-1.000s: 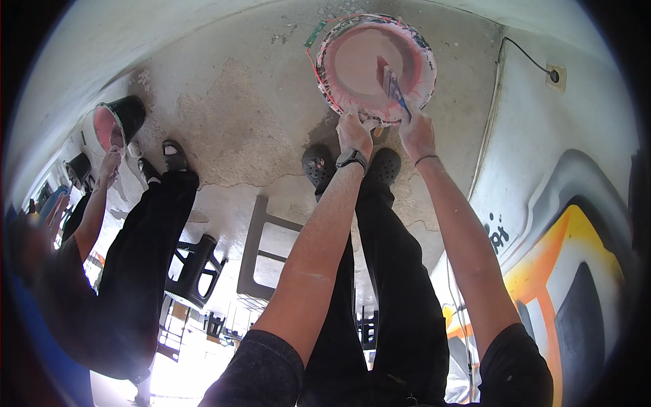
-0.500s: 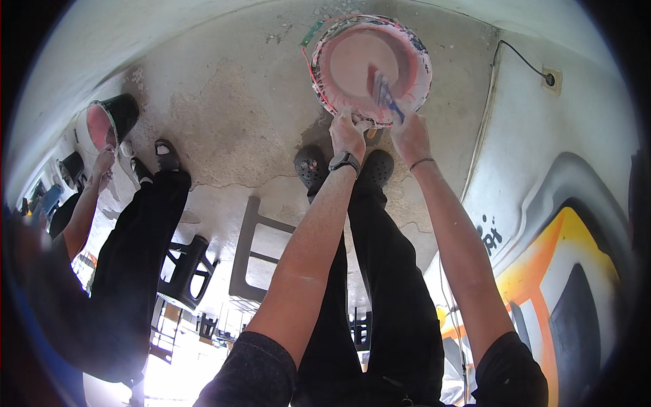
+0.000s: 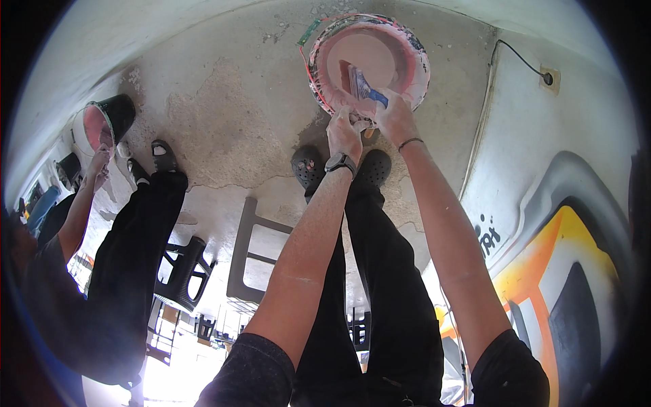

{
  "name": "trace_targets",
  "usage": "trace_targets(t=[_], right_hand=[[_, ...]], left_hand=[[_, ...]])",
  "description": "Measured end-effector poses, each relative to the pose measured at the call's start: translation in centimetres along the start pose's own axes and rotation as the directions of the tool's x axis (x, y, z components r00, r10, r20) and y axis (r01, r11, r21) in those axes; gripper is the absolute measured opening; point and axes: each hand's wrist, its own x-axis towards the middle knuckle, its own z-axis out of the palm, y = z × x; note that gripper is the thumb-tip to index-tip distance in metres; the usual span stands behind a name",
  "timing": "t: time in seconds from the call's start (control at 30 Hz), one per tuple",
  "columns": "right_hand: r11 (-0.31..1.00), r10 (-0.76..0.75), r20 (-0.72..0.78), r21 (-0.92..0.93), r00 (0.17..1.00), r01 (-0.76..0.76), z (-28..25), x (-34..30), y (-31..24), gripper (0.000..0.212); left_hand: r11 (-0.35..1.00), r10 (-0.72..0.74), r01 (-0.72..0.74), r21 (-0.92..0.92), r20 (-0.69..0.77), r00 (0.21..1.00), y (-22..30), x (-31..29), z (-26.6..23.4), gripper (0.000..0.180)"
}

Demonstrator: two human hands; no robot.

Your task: Painting or priming a section of the ceiling using a brush and paint from a bucket.

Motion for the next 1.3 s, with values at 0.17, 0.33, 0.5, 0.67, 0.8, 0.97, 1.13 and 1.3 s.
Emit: trace_targets(t=[0.17,0.33,0.5,0.67,0.8,0.97,1.13,1.3], right_hand=[[0.989,0.088,-0.069,-0.110,0.994,-0.095,-1.4,0.6,-1.7,0.030],[0.987,0.088,-0.121,-0.120,0.989,-0.102,-3.8,2.3,-0.6,0.028],[0.992,0.124,0.100,-0.035,0.987,-0.122,-3.5,3.8,0.3,0.027],[0.994,0.107,0.165,-0.015,0.980,-0.106,-0.7,3.1,-0.6,0.028],[0.996,0.080,0.191,0.027,0.978,-0.086,0.2,2.4,-2.9,0.030],[0.995,0.072,0.187,0.053,0.980,-0.083,-0.2,2.0,-2.4,0.030],[0.993,0.112,0.172,0.029,0.979,-0.119,0.1,1.5,-2.8,0.030],[0.975,0.192,0.293,0.056,0.937,-0.217,0.1,0.9,-3.3,0.031]], left_hand=[[1.000,-0.018,0.017,0.012,0.025,1.000,-0.7,-0.1,-0.8,0.024],[0.999,0.022,-0.023,0.039,0.006,1.000,-0.9,0.1,-0.6,0.024],[0.998,0.042,-0.043,0.056,0.017,0.999,-0.7,-0.2,-0.3,0.023],[0.998,0.039,-0.039,0.045,-0.006,0.999,-0.7,-0.2,-0.3,0.024],[0.996,0.062,-0.062,0.064,0.004,0.998,-1.6,-0.1,-0.4,0.026],[0.997,0.053,-0.055,0.062,0.018,0.998,-1.2,-0.1,-0.3,0.026],[0.995,0.059,-0.060,0.083,0.016,0.998,-1.0,-0.3,-0.2,0.022],[0.997,0.071,-0.071,0.039,0.001,0.997,-1.4,0.0,0.0,0.023]])
